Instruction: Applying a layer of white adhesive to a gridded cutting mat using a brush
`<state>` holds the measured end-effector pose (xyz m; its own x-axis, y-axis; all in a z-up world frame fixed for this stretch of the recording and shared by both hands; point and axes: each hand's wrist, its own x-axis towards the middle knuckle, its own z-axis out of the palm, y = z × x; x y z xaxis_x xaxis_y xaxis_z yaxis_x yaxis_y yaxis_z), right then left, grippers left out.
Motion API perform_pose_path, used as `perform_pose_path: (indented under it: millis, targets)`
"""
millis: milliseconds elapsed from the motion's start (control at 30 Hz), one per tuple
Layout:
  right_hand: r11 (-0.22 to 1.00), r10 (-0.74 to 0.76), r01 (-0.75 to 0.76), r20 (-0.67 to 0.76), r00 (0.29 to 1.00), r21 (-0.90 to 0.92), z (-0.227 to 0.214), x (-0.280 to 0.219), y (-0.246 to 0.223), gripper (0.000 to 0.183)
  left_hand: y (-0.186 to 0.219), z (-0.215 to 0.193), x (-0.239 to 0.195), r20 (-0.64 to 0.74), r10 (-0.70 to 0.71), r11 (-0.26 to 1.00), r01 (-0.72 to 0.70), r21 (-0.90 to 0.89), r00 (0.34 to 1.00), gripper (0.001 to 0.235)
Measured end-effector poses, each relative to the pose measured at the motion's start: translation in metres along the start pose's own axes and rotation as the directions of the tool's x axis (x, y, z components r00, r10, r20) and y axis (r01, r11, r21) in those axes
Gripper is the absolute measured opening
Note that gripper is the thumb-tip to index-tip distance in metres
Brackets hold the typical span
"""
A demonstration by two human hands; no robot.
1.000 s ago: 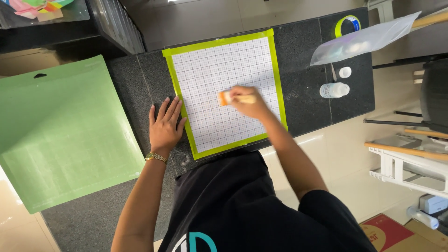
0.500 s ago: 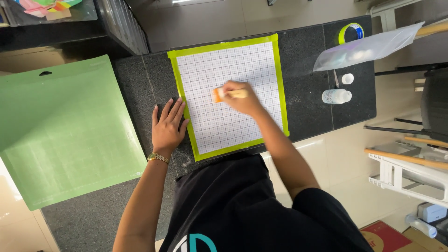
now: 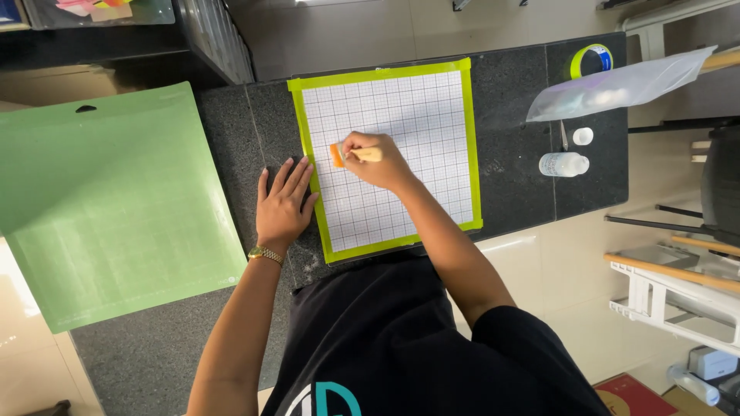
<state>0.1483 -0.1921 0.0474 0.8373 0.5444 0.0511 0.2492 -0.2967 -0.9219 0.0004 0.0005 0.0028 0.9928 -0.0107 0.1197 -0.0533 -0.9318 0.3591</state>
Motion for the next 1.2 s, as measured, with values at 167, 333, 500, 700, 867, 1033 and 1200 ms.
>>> perform_pose_path:
  millis: [167, 333, 500, 700, 867, 1033, 1200]
  targets:
    - [0.983, 0.021, -0.044, -0.126, 0.992, -0.181, -0.104, -0.018, 0.049, 0.016, 0.000, 0.000, 0.000, 0.007, -0.011, 1.000, 0.011, -0.004, 1.000, 0.055]
    - [0.868, 0.148, -0.283, -0.331, 0.932, -0.409, -0.124, -0.037, 0.023, 0.009, -0.001, 0.001, -0.001, 0.009, -0.023, 1.000, 0.023, 0.001, 1.000, 0.055]
    - [0.996, 0.045, -0.053, 0.120, 0.992, 0.070, 0.006, -0.051, -0.039, 0.013, -0.001, 0.001, -0.002, 0.003, 0.003, 1.000, -0.003, 0.007, 1.000, 0.055]
    - [0.995, -0.013, 0.028, 0.159, 0.987, -0.092, -0.040, -0.091, -0.007, 0.015, -0.003, 0.001, -0.003, 0.015, -0.002, 1.000, 0.002, -0.020, 1.000, 0.054]
    - [0.941, 0.082, -0.084, -0.020, 0.996, -0.328, -0.094, -0.112, -0.009, 0.018, -0.003, 0.001, -0.001, 0.009, -0.003, 1.000, 0.003, -0.027, 1.000, 0.055]
    - [0.988, 0.125, -0.122, 0.025, 0.992, -0.096, -0.010, -0.114, -0.043, 0.013, -0.005, 0.003, -0.002, 0.024, 0.015, 1.000, -0.015, -0.023, 1.000, 0.055]
    - [0.990, 0.138, -0.125, 0.223, 0.965, -0.071, 0.009, -0.140, -0.033, 0.011, -0.003, 0.002, -0.002, 0.006, 0.013, 1.000, -0.013, -0.012, 1.000, 0.055]
